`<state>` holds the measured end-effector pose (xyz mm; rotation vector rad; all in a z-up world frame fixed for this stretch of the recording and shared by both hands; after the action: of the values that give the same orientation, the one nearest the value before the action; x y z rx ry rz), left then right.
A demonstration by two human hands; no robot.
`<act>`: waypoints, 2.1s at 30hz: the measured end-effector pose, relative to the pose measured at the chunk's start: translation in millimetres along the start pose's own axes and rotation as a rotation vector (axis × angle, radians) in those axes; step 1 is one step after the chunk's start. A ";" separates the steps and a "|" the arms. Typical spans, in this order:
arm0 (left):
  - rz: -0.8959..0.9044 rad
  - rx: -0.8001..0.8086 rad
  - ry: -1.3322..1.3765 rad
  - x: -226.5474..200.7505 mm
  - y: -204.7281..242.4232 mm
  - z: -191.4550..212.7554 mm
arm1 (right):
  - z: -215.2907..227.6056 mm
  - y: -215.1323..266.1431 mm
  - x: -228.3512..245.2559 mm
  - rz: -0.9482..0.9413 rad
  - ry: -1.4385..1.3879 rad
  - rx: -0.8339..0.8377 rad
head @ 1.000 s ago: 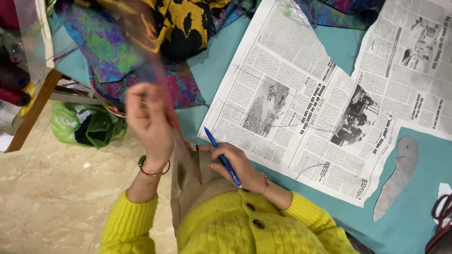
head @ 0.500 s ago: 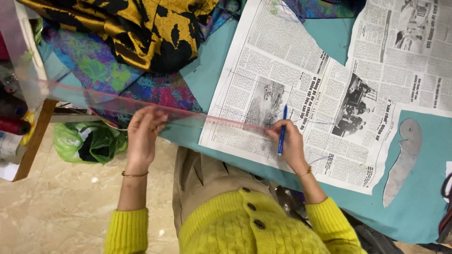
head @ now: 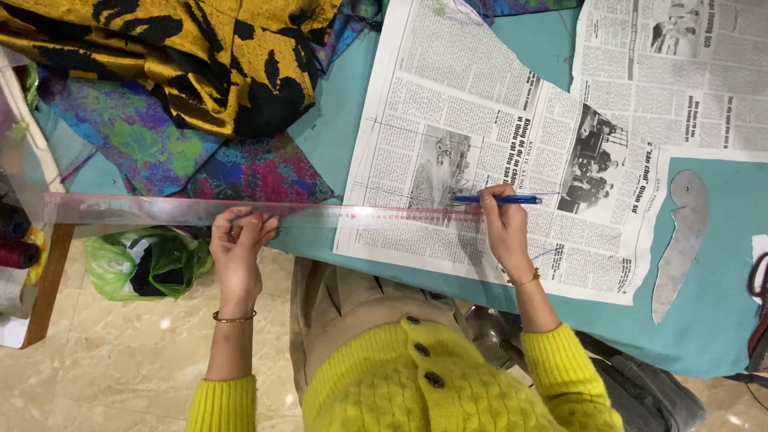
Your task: The person uses a ruler and a blue pen to draw straight lines and curved patterns on a newspaper sheet laid on a table. They repeatedly reposition the ruler to measure and mark different sections of the paper, creating a grid-like design with intersecting lines and arcs.
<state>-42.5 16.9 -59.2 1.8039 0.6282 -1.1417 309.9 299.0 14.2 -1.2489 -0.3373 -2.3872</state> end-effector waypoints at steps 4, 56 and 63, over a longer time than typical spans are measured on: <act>-0.023 0.021 -0.023 -4.6 4.3 -5.2 | -3.4 2.1 -0.2 -0.019 -0.016 0.052; -0.270 0.091 -0.340 -36.3 -11.1 -29.1 | -43.2 8.5 -1.3 0.007 0.254 0.105; -0.286 0.101 -0.410 -40.4 -17.0 -33.3 | -71.3 3.2 31.0 0.030 0.218 0.111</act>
<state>-59.0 55.9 -23.8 1.5245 0.6007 -1.7071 244.4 259.9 -0.6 -0.9283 -0.3745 -2.4142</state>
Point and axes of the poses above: each hand's wrist, its own y-axis away from the middle knuckle, its own z-axis out of the back of the hand, x = y × z, the point moved 6 cm from there along -y, towards the middle knuckle, and after that the axes turned 1 degree about x, right-handed, at the moved point
